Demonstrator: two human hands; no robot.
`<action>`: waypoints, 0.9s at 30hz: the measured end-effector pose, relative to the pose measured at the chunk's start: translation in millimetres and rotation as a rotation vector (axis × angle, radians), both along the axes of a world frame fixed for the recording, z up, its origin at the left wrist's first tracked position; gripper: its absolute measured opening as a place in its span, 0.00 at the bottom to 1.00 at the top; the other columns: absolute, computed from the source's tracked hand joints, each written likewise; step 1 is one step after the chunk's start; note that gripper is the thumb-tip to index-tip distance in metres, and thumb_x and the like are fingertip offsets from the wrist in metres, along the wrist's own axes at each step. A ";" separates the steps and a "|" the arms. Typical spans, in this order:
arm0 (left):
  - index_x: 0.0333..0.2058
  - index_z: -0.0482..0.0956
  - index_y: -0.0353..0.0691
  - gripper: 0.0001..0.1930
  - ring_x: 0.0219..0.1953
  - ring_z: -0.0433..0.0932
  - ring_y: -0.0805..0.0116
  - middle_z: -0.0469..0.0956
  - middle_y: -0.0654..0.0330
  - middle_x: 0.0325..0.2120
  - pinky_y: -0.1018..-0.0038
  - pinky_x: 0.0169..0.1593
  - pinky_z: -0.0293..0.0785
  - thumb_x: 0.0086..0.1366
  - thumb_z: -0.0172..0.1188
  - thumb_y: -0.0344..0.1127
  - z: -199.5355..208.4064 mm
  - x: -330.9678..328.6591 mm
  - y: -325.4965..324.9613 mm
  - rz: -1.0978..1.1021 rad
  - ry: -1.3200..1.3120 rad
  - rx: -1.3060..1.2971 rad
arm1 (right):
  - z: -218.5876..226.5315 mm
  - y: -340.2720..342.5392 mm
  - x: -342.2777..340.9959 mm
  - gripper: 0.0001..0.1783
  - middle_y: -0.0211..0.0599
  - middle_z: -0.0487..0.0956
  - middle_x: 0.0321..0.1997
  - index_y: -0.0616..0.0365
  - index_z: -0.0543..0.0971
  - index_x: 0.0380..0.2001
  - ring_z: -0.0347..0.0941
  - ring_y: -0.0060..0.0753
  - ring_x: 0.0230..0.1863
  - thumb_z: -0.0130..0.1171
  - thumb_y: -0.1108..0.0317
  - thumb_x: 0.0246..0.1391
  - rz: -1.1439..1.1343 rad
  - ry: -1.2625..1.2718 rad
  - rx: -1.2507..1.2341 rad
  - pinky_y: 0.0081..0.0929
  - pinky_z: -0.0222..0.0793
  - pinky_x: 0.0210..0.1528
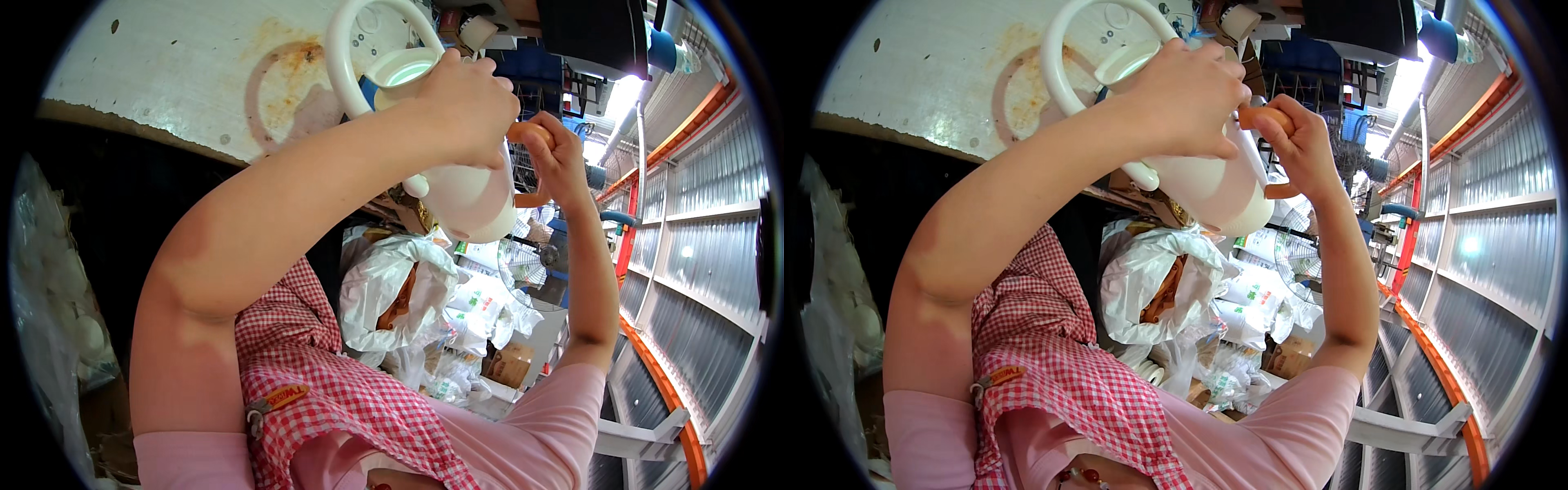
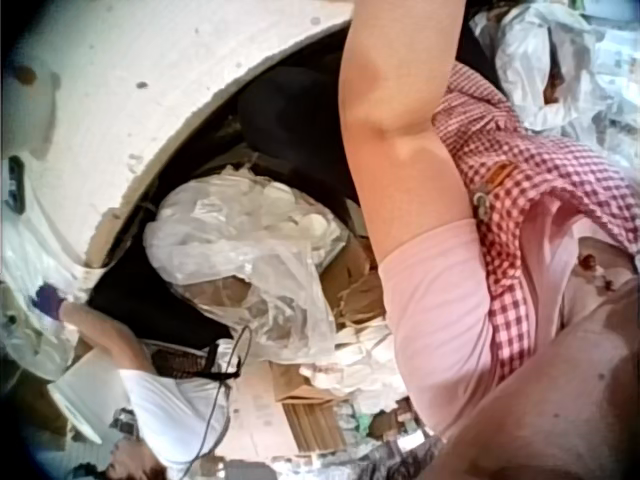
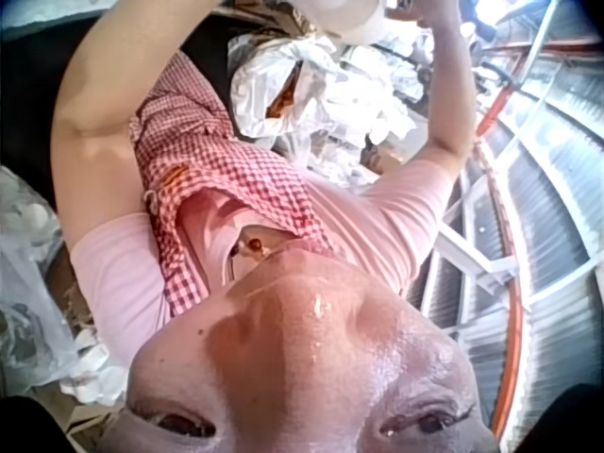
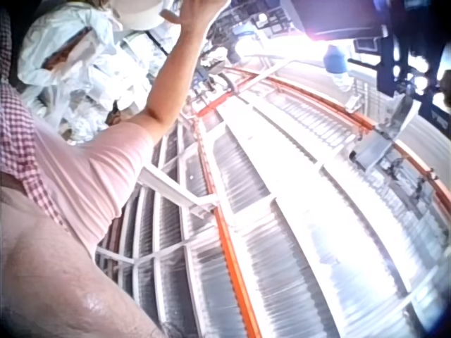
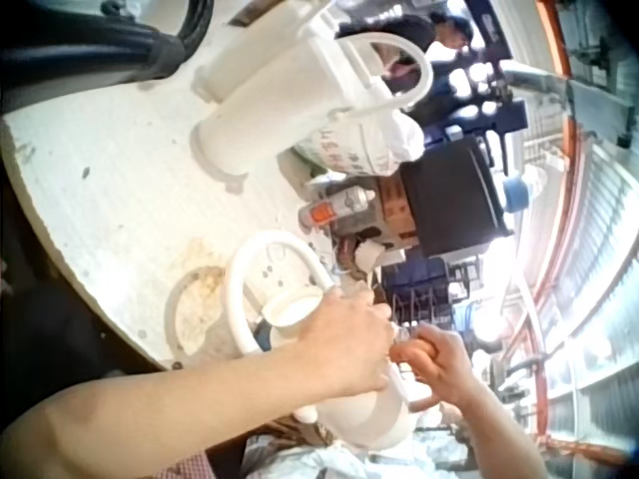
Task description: The person assembles white thermos flasks by hand and using a mechanical press. They pick up a handle, insert it into the side of the flask body, retrieve a metal fastener from a tray, and use the press to attach the handle before placing the flask aside.
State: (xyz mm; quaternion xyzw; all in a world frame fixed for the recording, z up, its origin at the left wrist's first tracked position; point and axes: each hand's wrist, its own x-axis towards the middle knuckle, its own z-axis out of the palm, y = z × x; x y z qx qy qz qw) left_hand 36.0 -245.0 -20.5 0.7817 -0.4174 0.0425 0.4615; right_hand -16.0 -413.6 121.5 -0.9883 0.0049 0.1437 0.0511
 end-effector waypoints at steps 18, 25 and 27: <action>0.41 0.86 0.47 0.24 0.53 0.75 0.67 0.81 0.65 0.42 0.60 0.53 0.68 0.48 0.69 0.53 2.2 2.9 1.1 -0.024 0.026 -0.014 | -0.2 -14.3 10.0 0.20 0.17 0.66 0.16 0.60 0.77 0.37 0.57 0.07 0.15 0.56 0.51 0.67 -0.224 0.209 0.336 0.12 0.53 0.16; 0.42 0.86 0.47 0.25 0.54 0.75 0.67 0.81 0.65 0.43 0.60 0.53 0.69 0.48 0.69 0.55 6.6 4.3 2.9 -0.050 0.029 0.024 | 1.8 -15.9 12.5 0.20 0.17 0.65 0.16 0.60 0.77 0.37 0.57 0.07 0.15 0.57 0.51 0.67 -0.216 0.225 0.364 0.11 0.53 0.17; 0.42 0.86 0.47 0.25 0.54 0.75 0.67 0.81 0.65 0.43 0.60 0.53 0.69 0.48 0.69 0.55 5.4 4.4 2.3 -0.044 0.030 0.020 | 0.9 -16.5 13.7 0.20 0.17 0.65 0.16 0.60 0.77 0.37 0.57 0.07 0.15 0.57 0.51 0.67 -0.228 0.231 0.369 0.11 0.54 0.17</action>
